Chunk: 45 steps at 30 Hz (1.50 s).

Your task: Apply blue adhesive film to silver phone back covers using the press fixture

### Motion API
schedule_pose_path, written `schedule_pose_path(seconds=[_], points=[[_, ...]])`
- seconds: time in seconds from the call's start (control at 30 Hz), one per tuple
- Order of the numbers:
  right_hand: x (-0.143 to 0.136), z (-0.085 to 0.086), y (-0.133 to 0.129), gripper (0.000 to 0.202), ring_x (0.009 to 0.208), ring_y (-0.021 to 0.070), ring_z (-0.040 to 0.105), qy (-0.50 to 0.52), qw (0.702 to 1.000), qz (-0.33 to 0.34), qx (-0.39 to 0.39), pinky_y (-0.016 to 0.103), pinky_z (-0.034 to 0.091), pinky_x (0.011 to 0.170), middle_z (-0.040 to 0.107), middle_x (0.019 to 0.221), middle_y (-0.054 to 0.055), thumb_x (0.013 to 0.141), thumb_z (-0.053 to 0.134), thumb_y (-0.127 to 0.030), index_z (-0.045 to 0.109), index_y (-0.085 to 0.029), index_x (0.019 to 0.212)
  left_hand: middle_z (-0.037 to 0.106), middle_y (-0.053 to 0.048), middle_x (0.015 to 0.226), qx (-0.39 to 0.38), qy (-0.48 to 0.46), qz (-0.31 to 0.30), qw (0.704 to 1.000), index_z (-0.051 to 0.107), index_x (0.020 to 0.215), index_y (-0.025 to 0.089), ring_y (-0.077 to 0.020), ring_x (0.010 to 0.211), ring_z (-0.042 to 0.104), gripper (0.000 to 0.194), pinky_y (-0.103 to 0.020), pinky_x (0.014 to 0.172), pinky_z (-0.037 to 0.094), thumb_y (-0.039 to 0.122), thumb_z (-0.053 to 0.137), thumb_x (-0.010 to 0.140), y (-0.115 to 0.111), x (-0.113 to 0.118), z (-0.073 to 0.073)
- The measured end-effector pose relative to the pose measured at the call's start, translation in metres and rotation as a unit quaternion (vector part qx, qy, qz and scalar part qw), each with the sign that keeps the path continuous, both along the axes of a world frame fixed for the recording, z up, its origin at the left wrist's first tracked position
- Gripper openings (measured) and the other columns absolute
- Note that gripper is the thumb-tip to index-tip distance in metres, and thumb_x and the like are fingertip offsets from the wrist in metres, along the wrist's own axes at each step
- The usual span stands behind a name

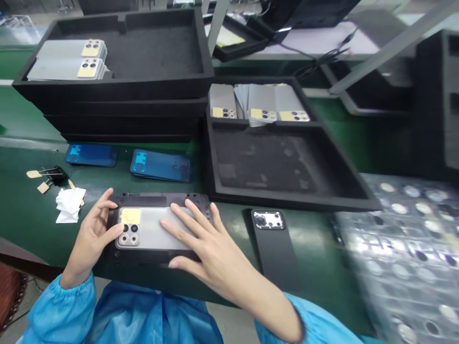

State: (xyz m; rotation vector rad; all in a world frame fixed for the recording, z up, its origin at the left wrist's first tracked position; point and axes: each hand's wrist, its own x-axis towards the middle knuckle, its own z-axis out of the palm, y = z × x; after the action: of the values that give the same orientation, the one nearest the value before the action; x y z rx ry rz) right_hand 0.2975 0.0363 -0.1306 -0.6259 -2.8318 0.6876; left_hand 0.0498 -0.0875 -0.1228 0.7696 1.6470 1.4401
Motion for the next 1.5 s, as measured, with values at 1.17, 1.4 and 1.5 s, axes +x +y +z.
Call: schedule_pose_path(seconds=[1.17, 1.4, 1.5], points=[[-0.019, 0.012, -0.08, 0.068, 0.142, 0.0427, 0.048, 0.046, 0.961, -0.152, 0.226, 0.062, -0.008, 0.123, 0.057, 0.145, 0.029, 0.101, 0.036, -0.062, 0.064, -0.006, 0.129, 0.041, -0.011, 0.158, 0.006, 0.057, 0.042, 0.997, 0.054, 0.125, 0.026, -0.0313, 0.147, 0.041, 0.061, -0.044, 0.12, 0.038, 0.036, 0.084, 0.073, 0.008, 0.004, -0.001], [-0.075, 0.017, -0.084, 0.08, 0.133, 0.0331, 0.058, 0.112, 0.956, -0.165, 0.214, 0.055, -0.013, 0.125, 0.064, 0.138, 0.024, 0.102, 0.027, -0.067, 0.072, -0.004, 0.118, 0.04, -0.013, 0.159, 0.003, 0.042, 0.048, 0.998, 0.056, 0.117, 0.024, -0.0332, 0.142, 0.047, 0.055, -0.046, 0.114, 0.043, 0.034, 0.083, 0.07, 0.008, 0.006, -0.001], [-0.079, 0.014, -0.068, 0.072, 0.14, 0.0363, 0.052, 0.097, 0.959, -0.188, 0.188, 0.06, -0.007, 0.124, 0.055, 0.148, 0.025, 0.103, 0.03, -0.064, 0.071, -0.009, 0.123, 0.036, -0.013, 0.162, 0.005, 0.026, 0.049, 0.998, 0.055, 0.11, 0.024, -0.0329, 0.139, 0.051, 0.051, -0.046, 0.112, 0.045, 0.034, 0.083, 0.069, 0.009, 0.006, -0.002]])
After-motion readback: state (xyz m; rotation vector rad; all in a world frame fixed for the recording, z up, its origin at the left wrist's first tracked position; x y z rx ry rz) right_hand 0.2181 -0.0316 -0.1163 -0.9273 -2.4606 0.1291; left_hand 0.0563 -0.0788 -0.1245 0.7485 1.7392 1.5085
